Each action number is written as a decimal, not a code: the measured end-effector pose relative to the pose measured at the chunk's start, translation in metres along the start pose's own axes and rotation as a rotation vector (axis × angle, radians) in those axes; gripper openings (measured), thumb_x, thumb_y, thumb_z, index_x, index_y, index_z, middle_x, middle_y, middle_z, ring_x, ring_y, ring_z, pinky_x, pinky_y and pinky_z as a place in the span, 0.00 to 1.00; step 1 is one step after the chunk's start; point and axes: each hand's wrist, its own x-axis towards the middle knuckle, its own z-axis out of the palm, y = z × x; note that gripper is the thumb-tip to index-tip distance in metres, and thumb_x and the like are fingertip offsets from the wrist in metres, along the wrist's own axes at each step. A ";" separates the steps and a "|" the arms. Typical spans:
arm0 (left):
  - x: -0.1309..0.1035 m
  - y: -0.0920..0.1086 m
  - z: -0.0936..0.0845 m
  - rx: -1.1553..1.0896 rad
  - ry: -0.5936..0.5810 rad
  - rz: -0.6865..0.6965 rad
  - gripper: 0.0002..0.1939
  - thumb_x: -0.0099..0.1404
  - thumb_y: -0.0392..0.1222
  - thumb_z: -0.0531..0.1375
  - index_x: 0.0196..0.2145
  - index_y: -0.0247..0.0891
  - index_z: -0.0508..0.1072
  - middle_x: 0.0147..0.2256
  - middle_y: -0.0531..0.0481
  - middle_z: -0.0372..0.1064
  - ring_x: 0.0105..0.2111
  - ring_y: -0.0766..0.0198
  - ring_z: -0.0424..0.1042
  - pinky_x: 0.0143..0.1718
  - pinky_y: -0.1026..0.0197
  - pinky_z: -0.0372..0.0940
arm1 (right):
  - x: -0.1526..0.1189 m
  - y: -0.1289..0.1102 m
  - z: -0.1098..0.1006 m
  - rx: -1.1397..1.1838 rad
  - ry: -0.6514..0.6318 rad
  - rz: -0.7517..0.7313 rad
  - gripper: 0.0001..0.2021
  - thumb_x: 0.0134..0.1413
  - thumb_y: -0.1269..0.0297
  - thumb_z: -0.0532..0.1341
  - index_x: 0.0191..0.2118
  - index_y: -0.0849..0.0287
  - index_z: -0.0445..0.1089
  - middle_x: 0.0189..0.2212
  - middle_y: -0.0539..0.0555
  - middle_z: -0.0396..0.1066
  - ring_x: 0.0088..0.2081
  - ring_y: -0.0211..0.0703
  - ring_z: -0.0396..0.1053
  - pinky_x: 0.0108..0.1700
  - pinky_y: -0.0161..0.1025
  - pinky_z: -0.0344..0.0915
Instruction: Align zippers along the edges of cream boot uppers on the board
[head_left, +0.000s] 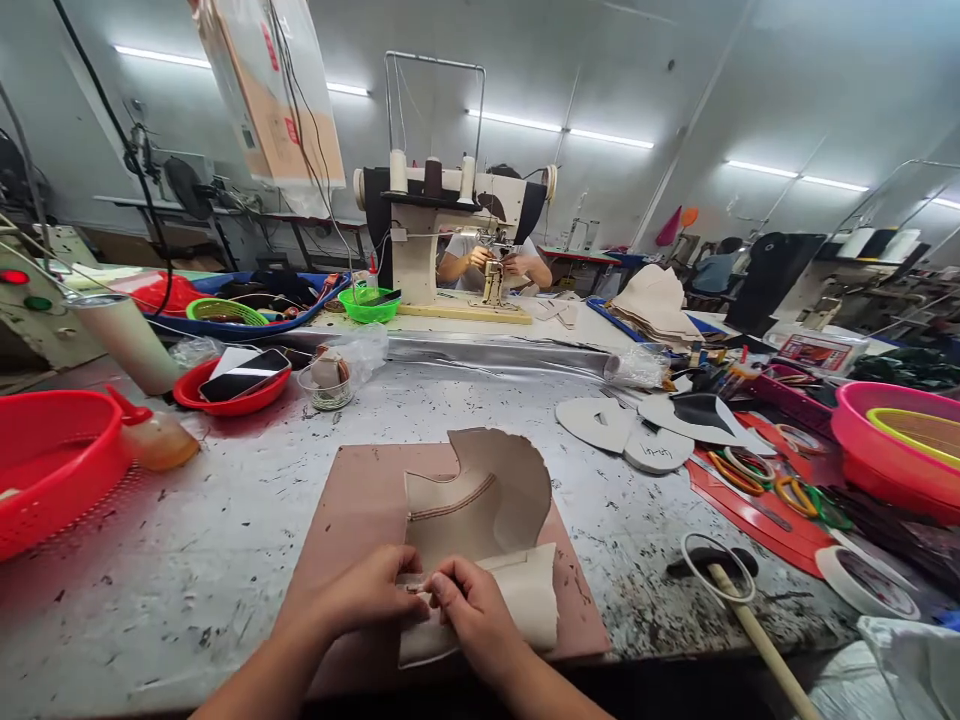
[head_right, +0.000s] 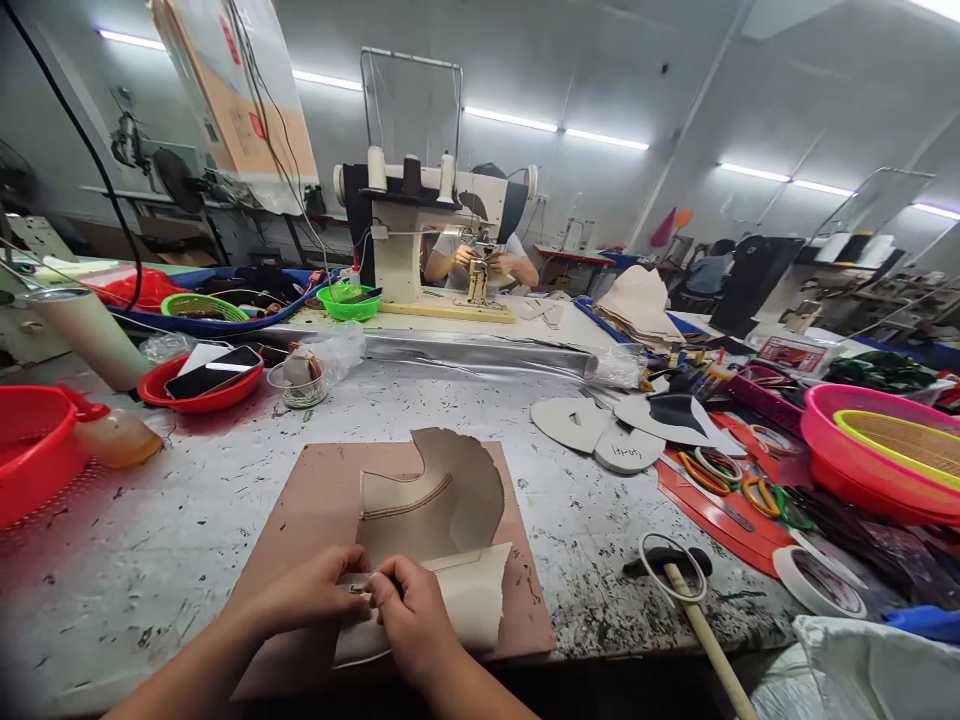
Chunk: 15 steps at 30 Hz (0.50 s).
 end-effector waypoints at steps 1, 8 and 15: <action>0.003 -0.003 -0.007 0.007 0.012 0.009 0.11 0.44 0.47 0.61 0.22 0.38 0.66 0.19 0.56 0.63 0.24 0.62 0.64 0.22 0.64 0.53 | 0.002 0.003 0.000 0.047 -0.012 0.071 0.14 0.51 0.53 0.51 0.26 0.59 0.62 0.21 0.49 0.61 0.23 0.36 0.57 0.26 0.34 0.55; 0.046 0.007 -0.031 -0.040 0.257 0.214 0.18 0.61 0.50 0.46 0.33 0.36 0.69 0.29 0.49 0.71 0.30 0.59 0.68 0.30 0.60 0.62 | 0.007 0.013 -0.002 0.333 -0.005 0.330 0.24 0.39 0.40 0.58 0.26 0.59 0.63 0.20 0.47 0.62 0.20 0.32 0.55 0.23 0.31 0.50; -0.012 -0.002 0.019 0.234 0.315 0.715 0.13 0.62 0.36 0.50 0.36 0.40 0.74 0.36 0.48 0.74 0.38 0.58 0.69 0.44 0.56 0.61 | 0.016 0.025 -0.005 0.320 0.159 0.373 0.17 0.39 0.47 0.59 0.28 0.58 0.66 0.22 0.50 0.68 0.24 0.39 0.64 0.25 0.34 0.60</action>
